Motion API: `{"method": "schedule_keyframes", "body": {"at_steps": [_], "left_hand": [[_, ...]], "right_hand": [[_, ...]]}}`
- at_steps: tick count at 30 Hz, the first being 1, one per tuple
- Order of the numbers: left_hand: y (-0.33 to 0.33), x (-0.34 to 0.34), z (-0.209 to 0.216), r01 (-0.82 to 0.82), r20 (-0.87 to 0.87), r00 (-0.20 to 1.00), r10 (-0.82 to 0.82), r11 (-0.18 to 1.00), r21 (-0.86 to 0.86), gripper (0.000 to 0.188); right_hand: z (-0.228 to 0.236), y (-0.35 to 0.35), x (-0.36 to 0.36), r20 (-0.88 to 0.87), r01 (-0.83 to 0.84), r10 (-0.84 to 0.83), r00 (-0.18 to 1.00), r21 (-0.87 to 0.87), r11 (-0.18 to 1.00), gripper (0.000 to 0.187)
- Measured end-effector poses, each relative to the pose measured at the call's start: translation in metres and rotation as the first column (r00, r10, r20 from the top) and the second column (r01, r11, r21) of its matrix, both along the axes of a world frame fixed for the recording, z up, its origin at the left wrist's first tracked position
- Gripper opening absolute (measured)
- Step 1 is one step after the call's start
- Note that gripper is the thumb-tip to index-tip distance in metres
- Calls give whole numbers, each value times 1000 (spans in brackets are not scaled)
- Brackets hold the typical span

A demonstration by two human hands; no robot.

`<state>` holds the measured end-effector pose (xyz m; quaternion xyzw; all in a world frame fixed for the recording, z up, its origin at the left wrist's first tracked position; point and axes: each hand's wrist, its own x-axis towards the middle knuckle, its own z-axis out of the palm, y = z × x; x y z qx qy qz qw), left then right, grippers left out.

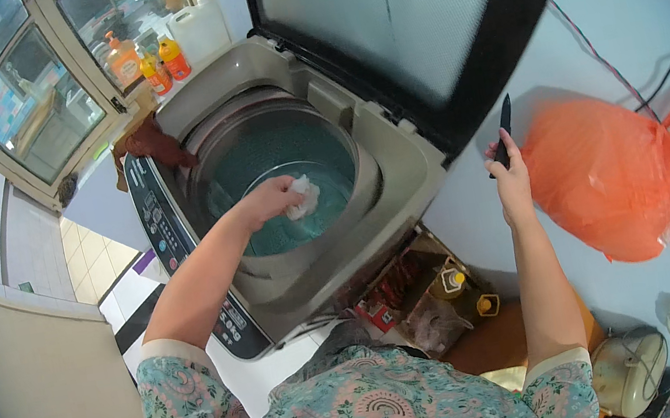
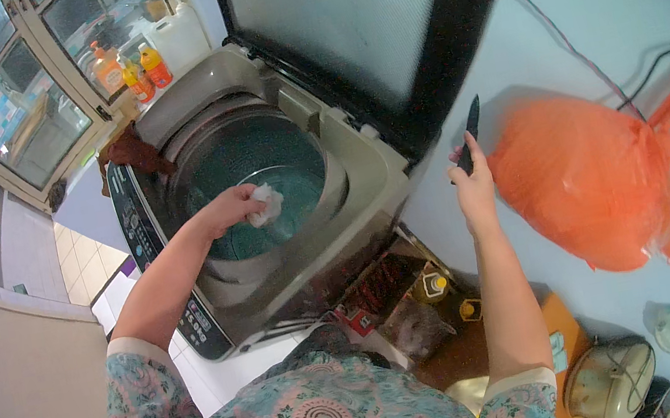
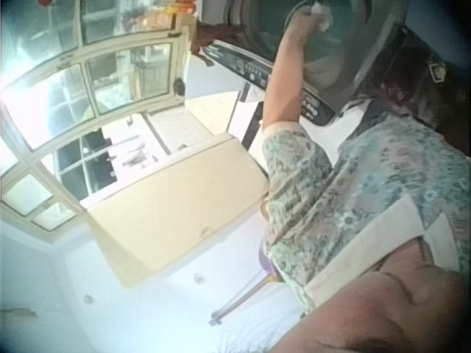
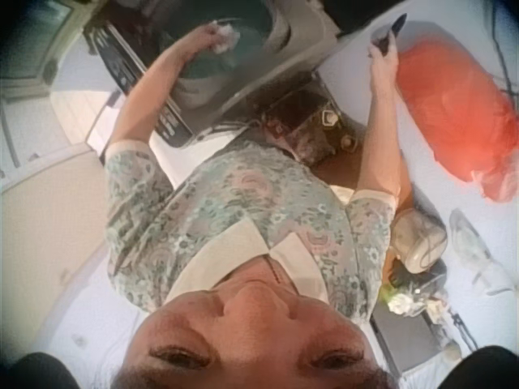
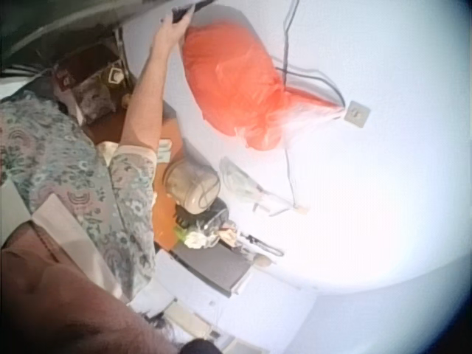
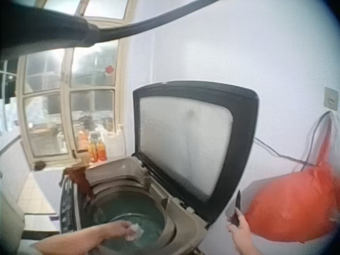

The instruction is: The person cleans the interior of a top-loading washing machine using a knife and a white cloth. They scrape the inner drum and the detergent dispenser area, then wipe the surfaces. The person also washes the knife and a brown cloth at the sink.

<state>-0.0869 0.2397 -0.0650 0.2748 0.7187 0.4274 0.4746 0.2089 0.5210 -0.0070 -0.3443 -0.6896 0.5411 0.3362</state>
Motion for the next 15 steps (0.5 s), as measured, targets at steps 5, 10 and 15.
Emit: {"method": "schedule_keyframes", "body": {"at_steps": [5,10,15], "left_hand": [[32,-41,-11,160,-182,967,-177,982,-104,23],[53,-74,-40,137,-252,950,-185,971,-197,21],[70,-87,-112,27,-32,999,-32,987,-158,21]], "right_hand": [[-21,48,-47,-119,164,-165,979,-15,986,45],[-34,32,-33,-149,310,-356,922,-265,913,25],[-80,-74,84,-50,230,-225,973,145,962,15]]}}
